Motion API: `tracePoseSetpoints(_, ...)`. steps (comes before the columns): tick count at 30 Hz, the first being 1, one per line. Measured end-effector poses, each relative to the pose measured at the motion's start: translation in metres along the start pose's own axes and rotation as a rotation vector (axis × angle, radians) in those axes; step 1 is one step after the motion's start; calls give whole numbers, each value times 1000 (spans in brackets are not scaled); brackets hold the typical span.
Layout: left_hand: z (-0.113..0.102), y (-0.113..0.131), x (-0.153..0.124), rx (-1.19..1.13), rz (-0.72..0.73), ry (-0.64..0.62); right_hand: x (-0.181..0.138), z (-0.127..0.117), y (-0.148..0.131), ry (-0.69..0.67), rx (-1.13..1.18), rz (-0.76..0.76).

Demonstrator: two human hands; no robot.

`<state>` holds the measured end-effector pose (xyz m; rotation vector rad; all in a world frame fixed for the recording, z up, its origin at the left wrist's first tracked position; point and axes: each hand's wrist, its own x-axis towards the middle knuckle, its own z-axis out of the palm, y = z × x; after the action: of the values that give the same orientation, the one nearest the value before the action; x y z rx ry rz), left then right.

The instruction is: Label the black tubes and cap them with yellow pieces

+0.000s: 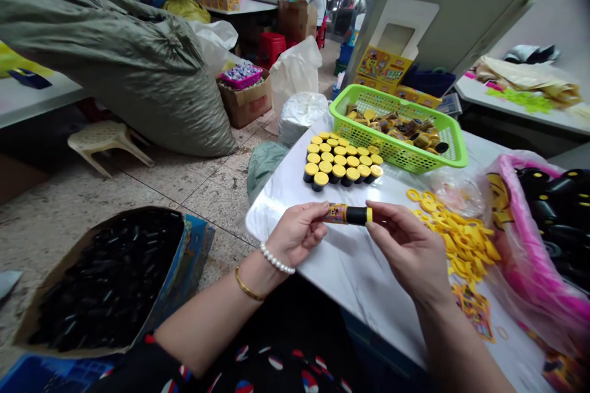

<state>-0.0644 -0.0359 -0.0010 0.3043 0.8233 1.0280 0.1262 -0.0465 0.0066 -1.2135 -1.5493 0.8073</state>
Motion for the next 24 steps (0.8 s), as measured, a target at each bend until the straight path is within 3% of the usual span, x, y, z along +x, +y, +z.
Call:
tracePoseSetpoints(3, -1, -3, 1, 15, 19, -15, -2, 6, -5, 14, 2, 33)
tracePoseSetpoints(8, 2, -10, -3, 97, 126, 14, -8, 18, 4, 16, 391, 308)
tracePoseSetpoints(16, 4, -14, -5, 208, 173, 17, -14, 10, 21, 76, 406, 250)
tracePoseSetpoints(20, 0, -11, -5, 303, 393, 144, -14, 3, 20, 81, 378, 183)
tracePoseSetpoints(22, -1, -7, -7, 388, 429, 54, -14, 1, 17, 34, 367, 135)
tracePoseSetpoints(24, -3, -3, -8, 432, 337, -154, -14, 0, 13, -11, 325, 54)
